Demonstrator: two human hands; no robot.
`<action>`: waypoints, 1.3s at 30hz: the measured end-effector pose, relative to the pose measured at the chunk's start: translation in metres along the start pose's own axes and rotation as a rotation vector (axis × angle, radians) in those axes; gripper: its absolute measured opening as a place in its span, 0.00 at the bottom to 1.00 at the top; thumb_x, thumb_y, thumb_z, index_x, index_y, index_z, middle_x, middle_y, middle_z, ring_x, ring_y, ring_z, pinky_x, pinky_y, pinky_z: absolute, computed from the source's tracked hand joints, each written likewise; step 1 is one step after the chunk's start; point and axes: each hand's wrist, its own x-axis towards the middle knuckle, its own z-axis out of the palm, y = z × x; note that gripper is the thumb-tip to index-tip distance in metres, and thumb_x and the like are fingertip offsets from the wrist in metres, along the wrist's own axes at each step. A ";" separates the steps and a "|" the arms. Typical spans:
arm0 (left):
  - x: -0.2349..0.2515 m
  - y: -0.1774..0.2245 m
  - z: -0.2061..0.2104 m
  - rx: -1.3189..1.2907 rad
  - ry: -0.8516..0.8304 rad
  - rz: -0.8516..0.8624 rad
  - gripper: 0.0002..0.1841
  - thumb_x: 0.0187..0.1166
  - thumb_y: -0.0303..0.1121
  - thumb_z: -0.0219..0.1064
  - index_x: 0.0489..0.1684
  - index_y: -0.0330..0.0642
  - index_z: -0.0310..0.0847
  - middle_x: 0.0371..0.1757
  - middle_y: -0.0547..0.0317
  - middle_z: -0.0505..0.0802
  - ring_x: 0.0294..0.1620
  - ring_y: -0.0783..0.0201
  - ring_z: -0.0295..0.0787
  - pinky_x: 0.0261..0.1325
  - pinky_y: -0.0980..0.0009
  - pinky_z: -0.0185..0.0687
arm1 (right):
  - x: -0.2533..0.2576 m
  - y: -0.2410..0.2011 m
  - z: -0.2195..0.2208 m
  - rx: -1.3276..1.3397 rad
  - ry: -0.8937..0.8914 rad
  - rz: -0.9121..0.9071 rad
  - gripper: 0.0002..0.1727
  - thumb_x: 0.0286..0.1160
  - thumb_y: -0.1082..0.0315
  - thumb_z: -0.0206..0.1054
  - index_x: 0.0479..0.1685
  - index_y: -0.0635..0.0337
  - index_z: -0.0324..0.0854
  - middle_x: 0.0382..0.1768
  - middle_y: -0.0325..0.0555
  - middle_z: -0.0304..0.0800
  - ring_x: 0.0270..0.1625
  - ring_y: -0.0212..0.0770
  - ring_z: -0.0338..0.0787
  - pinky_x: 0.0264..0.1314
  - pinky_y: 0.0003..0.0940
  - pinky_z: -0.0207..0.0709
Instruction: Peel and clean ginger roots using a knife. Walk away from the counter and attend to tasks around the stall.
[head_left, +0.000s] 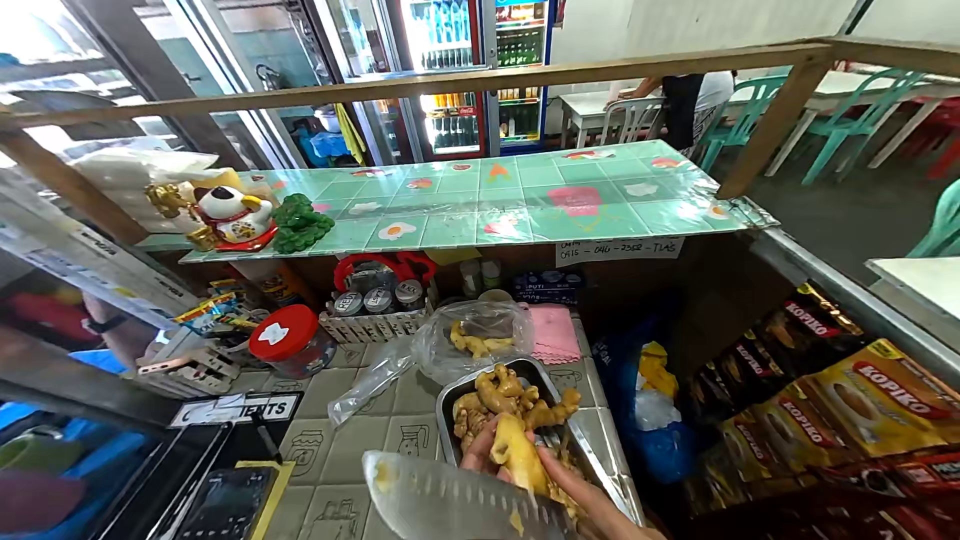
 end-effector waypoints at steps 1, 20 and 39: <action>-0.001 0.001 0.001 -0.014 0.001 -0.003 0.29 0.87 0.33 0.58 0.86 0.33 0.55 0.73 0.53 0.83 0.70 0.64 0.82 0.72 0.63 0.79 | 0.000 0.001 0.000 -0.009 0.016 0.001 0.44 0.80 0.50 0.69 0.91 0.62 0.59 0.72 0.58 0.83 0.39 0.39 0.88 0.45 0.40 0.84; -0.005 0.009 0.007 0.012 0.109 -0.089 0.26 0.85 0.29 0.58 0.81 0.34 0.63 0.66 0.58 0.87 0.61 0.70 0.87 0.63 0.70 0.85 | 0.000 0.002 0.007 -0.233 0.113 -0.048 0.38 0.82 0.49 0.68 0.89 0.58 0.66 0.74 0.49 0.84 0.58 0.45 0.94 0.57 0.49 0.87; -0.017 0.015 -0.005 -0.089 0.175 -0.268 0.17 0.87 0.32 0.55 0.72 0.42 0.72 0.60 0.62 0.91 0.60 0.71 0.89 0.65 0.71 0.84 | -0.001 0.002 -0.002 -0.321 0.064 -0.100 0.30 0.84 0.50 0.65 0.83 0.49 0.76 0.60 0.47 0.94 0.46 0.45 0.96 0.45 0.50 0.88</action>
